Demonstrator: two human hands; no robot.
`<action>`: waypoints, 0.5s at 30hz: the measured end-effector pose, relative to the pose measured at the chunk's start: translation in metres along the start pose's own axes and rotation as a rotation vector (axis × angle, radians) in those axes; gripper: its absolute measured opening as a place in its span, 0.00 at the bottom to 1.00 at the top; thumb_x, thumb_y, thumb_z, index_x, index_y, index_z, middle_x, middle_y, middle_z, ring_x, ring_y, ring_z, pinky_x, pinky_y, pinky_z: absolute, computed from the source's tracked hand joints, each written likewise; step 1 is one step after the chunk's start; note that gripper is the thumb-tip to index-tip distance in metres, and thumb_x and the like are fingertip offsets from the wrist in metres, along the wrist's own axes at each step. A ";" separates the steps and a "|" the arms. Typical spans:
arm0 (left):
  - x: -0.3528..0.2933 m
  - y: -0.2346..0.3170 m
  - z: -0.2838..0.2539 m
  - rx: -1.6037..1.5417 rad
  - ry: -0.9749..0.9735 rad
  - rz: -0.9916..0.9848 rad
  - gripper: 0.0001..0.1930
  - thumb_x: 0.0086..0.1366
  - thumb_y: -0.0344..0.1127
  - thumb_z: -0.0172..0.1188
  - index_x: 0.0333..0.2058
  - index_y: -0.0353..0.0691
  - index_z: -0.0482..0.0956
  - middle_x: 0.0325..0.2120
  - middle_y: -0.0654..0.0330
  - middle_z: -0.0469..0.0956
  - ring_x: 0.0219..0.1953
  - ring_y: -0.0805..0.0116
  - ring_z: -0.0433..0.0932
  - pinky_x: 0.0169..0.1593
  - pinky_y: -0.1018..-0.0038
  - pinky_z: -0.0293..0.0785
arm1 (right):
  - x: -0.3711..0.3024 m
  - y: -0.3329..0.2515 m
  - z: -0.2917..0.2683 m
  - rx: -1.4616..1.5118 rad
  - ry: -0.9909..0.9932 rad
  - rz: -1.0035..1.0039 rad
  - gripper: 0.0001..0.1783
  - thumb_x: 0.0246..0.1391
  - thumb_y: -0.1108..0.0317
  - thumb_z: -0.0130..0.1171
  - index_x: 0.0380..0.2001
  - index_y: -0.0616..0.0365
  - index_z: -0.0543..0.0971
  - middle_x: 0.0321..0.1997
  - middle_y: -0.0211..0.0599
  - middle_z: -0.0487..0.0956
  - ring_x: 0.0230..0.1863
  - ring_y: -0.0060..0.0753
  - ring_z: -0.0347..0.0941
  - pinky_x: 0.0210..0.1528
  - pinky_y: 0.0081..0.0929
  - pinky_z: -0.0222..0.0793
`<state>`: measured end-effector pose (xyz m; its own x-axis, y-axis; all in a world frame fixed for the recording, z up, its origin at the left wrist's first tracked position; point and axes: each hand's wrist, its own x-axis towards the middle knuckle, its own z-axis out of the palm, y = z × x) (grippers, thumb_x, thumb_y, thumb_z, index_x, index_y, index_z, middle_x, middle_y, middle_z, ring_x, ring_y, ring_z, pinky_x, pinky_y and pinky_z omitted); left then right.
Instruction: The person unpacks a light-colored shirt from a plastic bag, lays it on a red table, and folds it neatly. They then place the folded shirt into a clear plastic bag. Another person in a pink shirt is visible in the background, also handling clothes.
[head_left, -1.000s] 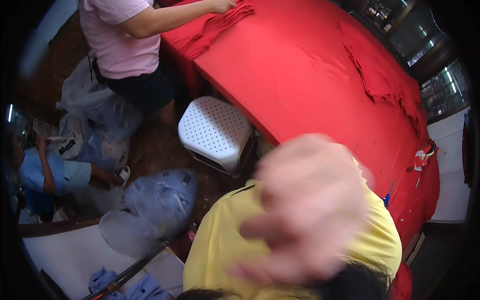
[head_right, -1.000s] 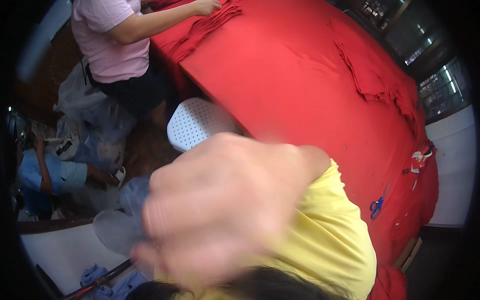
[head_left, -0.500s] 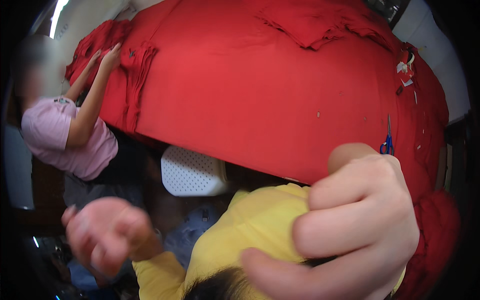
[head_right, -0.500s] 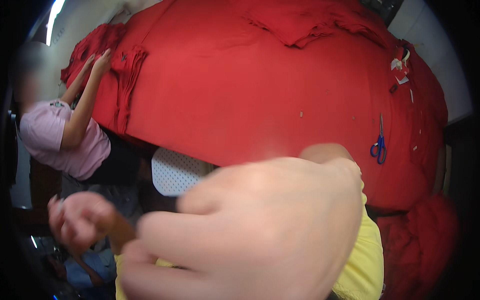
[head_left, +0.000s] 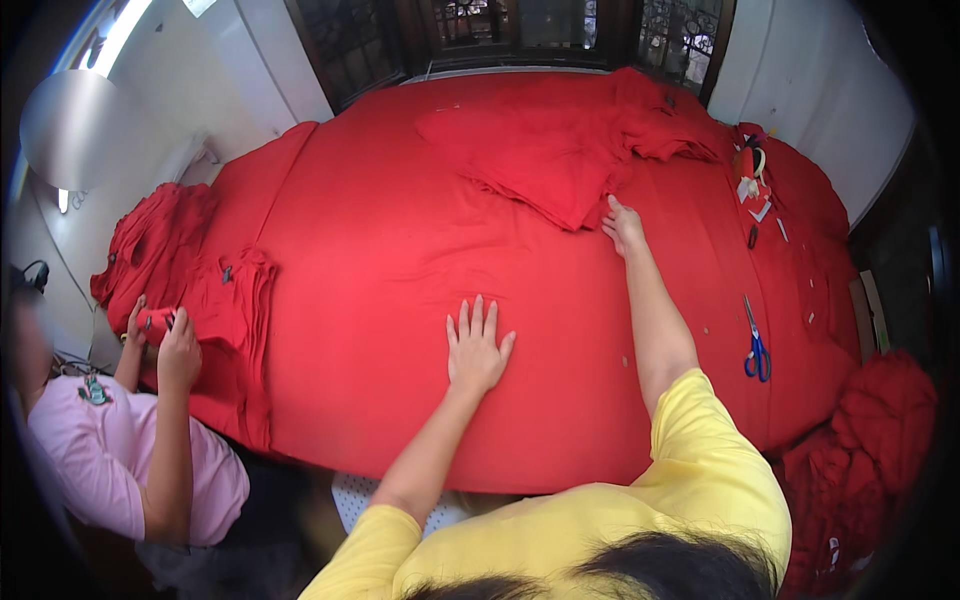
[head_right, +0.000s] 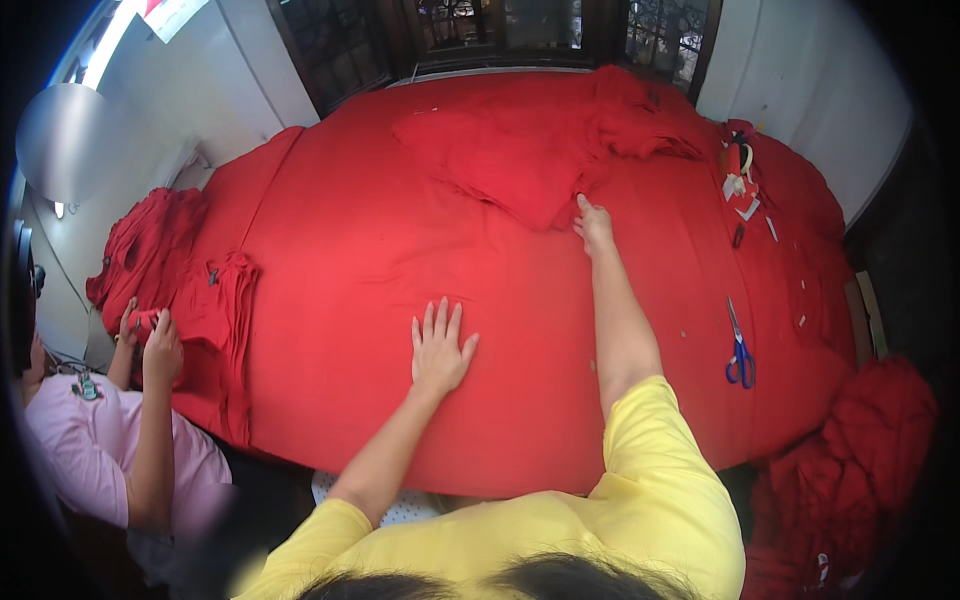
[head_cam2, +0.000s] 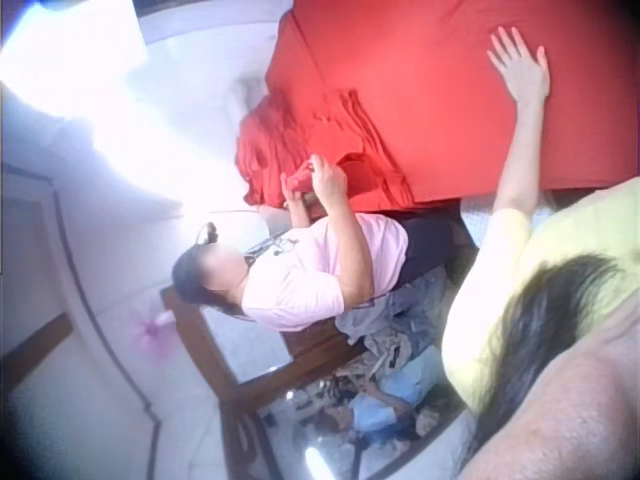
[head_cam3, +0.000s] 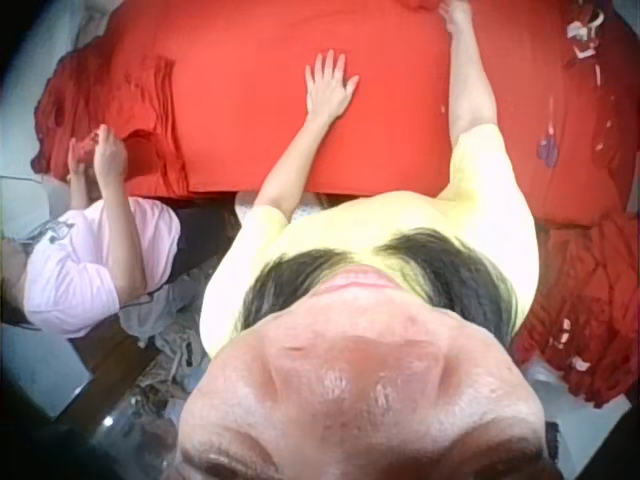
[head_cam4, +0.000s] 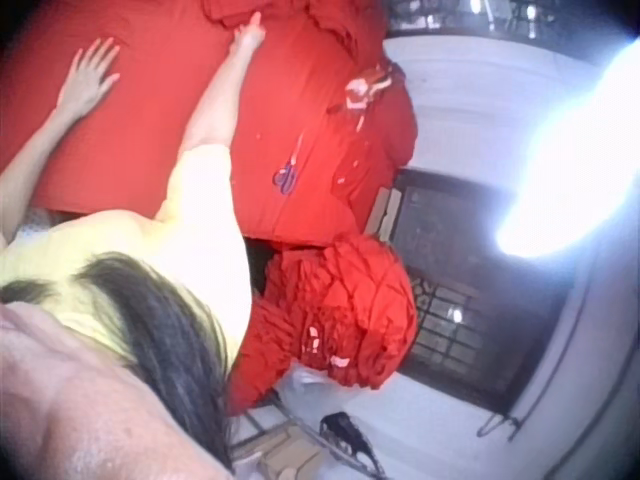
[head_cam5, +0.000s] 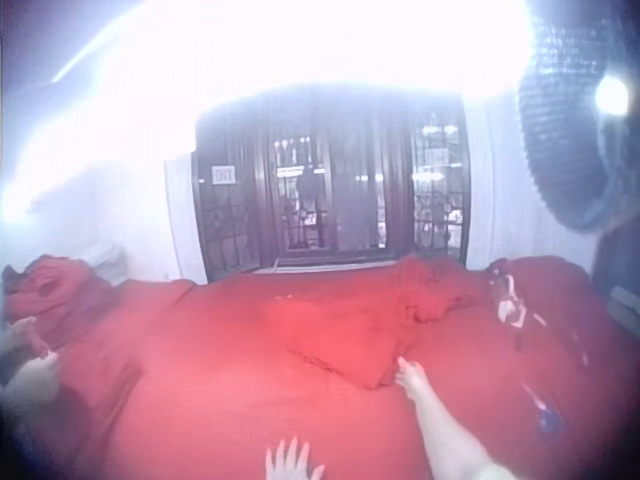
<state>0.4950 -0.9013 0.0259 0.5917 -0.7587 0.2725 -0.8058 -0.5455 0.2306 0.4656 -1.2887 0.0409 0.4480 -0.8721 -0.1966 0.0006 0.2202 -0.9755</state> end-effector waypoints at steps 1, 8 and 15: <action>-0.002 0.000 -0.003 0.030 -0.014 -0.029 0.33 0.65 0.55 0.47 0.63 0.43 0.58 0.66 0.54 0.51 0.68 0.54 0.46 0.68 0.52 0.38 | 0.017 0.005 0.014 0.241 -0.003 0.085 0.47 0.53 0.47 0.60 0.64 0.68 0.54 0.61 0.53 0.65 0.59 0.42 0.64 0.55 0.38 0.67; 0.004 0.009 -0.010 -0.036 -0.057 0.010 0.33 0.64 0.55 0.48 0.63 0.43 0.59 0.65 0.55 0.53 0.68 0.56 0.46 0.68 0.52 0.38 | 0.105 0.007 0.086 0.450 -0.034 -0.047 0.24 0.52 0.62 0.62 0.48 0.67 0.72 0.47 0.49 0.77 0.43 0.46 0.77 0.49 0.43 0.75; -0.002 -0.026 -0.006 -0.011 -0.008 -0.110 0.29 0.67 0.53 0.45 0.60 0.41 0.64 0.63 0.54 0.58 0.67 0.57 0.51 0.68 0.55 0.41 | -0.127 0.024 0.119 0.628 -0.234 0.134 0.19 0.48 0.76 0.59 0.45 0.69 0.71 0.45 0.46 0.77 0.43 0.46 0.76 0.47 0.45 0.75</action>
<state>0.5149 -0.8837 0.0250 0.6762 -0.6974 0.2374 -0.7356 -0.6217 0.2690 0.5150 -1.1202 0.0547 0.6622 -0.7176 -0.2157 0.4186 0.5930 -0.6878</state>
